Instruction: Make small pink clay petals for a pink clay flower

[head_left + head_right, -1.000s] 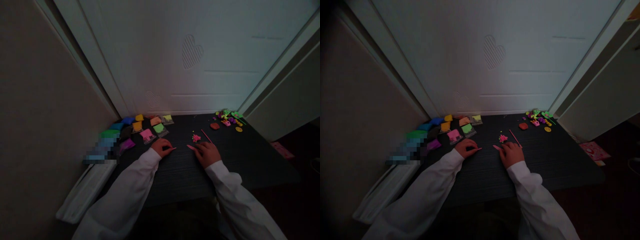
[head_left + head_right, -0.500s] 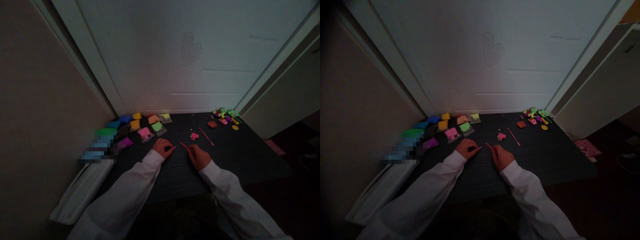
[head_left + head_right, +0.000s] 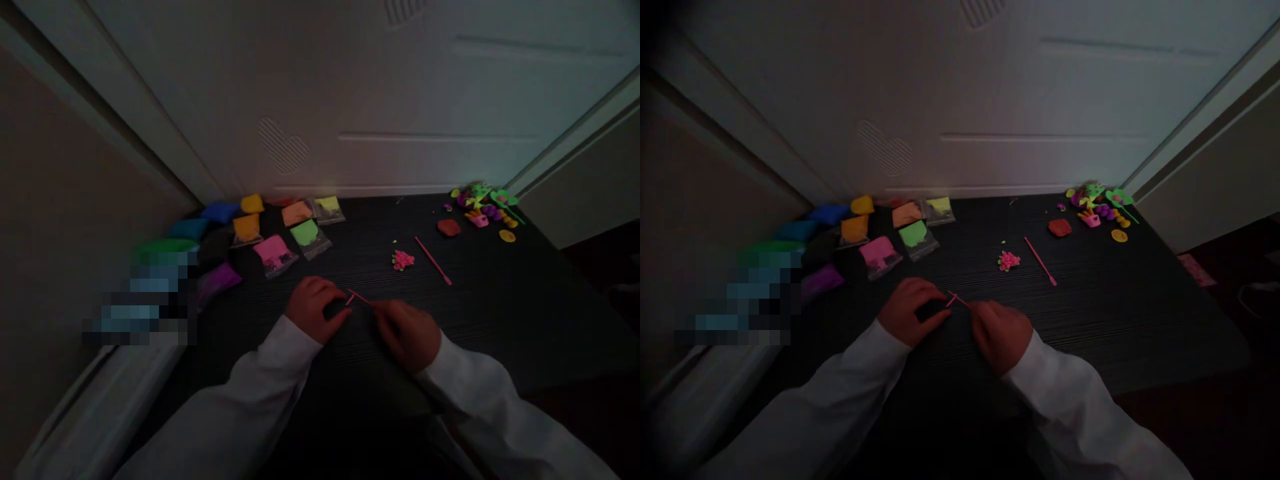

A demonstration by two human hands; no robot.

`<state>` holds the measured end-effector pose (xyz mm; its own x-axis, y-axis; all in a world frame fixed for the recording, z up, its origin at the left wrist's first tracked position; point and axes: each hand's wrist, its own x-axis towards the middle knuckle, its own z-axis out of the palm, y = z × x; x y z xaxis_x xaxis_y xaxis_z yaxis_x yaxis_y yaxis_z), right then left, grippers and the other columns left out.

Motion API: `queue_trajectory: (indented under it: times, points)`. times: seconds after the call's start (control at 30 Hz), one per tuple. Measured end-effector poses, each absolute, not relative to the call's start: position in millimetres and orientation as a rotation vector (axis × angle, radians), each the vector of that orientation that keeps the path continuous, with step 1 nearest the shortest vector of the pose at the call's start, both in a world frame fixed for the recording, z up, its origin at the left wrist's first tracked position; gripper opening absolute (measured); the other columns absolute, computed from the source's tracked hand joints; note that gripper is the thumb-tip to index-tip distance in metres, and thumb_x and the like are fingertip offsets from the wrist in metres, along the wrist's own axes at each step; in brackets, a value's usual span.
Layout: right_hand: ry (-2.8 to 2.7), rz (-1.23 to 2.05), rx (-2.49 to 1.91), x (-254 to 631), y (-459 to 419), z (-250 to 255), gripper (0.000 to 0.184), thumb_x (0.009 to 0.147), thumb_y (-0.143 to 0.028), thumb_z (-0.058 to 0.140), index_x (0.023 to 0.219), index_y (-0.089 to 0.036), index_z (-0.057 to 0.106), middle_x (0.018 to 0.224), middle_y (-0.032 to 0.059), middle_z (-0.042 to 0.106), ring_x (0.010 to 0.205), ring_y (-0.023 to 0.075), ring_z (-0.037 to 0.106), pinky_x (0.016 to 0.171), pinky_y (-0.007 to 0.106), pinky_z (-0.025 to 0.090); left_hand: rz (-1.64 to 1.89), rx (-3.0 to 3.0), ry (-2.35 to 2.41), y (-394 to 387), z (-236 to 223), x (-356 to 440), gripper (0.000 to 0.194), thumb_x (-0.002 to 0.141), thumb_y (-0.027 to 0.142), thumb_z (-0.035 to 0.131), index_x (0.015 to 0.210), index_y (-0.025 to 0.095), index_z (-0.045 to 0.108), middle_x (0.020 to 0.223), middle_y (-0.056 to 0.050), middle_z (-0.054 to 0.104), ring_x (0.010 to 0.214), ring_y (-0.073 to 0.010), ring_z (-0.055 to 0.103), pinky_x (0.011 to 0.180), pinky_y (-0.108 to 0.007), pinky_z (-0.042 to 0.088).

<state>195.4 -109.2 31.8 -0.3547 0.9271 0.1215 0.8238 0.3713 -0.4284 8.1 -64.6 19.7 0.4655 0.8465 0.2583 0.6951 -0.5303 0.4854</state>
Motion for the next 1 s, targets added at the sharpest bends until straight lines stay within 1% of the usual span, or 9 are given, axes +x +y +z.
queue_trajectory:
  times: [0.17,0.33,0.47,0.67,0.87,1.0]
  points:
    - [-2.378,0.366,-1.544,197.8,-107.7,27.3,0.022,0.076,-0.023,0.038,0.095,-0.022,0.047,0.063,-0.0011,0.052,0.057,0.0110,0.049,0.053,0.024,0.036,0.653,2.370,1.395,-66.2,21.9,11.8,0.022,0.065,0.035,0.052,0.080,0.020,0.058,0.079,-0.004,0.056,0.081,-0.0189,0.046,0.072,-0.036,0.038]
    - [-2.372,0.358,-1.477,197.8,-105.7,28.7,0.021,0.074,-0.022,0.041,0.095,-0.021,0.048,0.056,-0.0019,0.050,0.049,0.0098,0.045,0.045,0.023,0.034,0.681,2.345,1.425,-66.2,25.3,14.6,0.015,0.064,0.027,0.055,0.077,0.022,0.059,0.077,-0.002,0.058,0.079,-0.0190,0.047,0.069,-0.037,0.040]
    - [-2.320,0.353,-1.448,196.5,-102.2,32.5,0.018,0.074,-0.020,0.040,0.090,-0.020,0.050,0.050,-0.0013,0.051,0.045,0.0097,0.045,0.040,0.022,0.034,0.699,2.334,1.470,-64.8,28.8,17.9,0.013,0.063,0.026,0.055,0.076,0.024,0.060,0.072,-0.002,0.059,0.075,-0.0191,0.049,0.066,-0.036,0.042]
    - [-2.346,0.359,-1.403,197.2,-99.4,35.0,0.020,0.072,-0.017,0.041,0.090,-0.019,0.049,0.048,-0.0006,0.053,0.042,0.0108,0.046,0.038,0.024,0.037,0.676,2.333,1.506,-63.2,32.0,21.5,0.011,0.067,0.026,0.051,0.074,0.025,0.060,0.070,-0.002,0.059,0.073,-0.0184,0.050,0.061,-0.035,0.045]
    - [-2.363,0.331,-1.407,196.1,-99.6,33.7,0.022,0.072,-0.019,0.041,0.092,-0.020,0.050,0.044,-0.0006,0.052,0.038,0.0113,0.044,0.036,0.026,0.034,0.666,2.382,1.485,-61.9,33.0,21.0,0.013,0.068,0.024,0.048,0.074,0.027,0.060,0.069,-0.001,0.059,0.070,-0.0178,0.051,0.058,-0.034,0.047]
    - [-2.339,0.372,-1.454,193.3,-99.4,34.3,0.021,0.072,-0.018,0.041,0.091,-0.021,0.050,0.045,-0.0011,0.052,0.040,0.0113,0.045,0.037,0.026,0.034,0.653,2.386,1.505,-62.4,33.4,21.3,0.014,0.069,0.024,0.047,0.073,0.027,0.060,0.068,-0.002,0.059,0.069,-0.0181,0.052,0.057,-0.035,0.048]
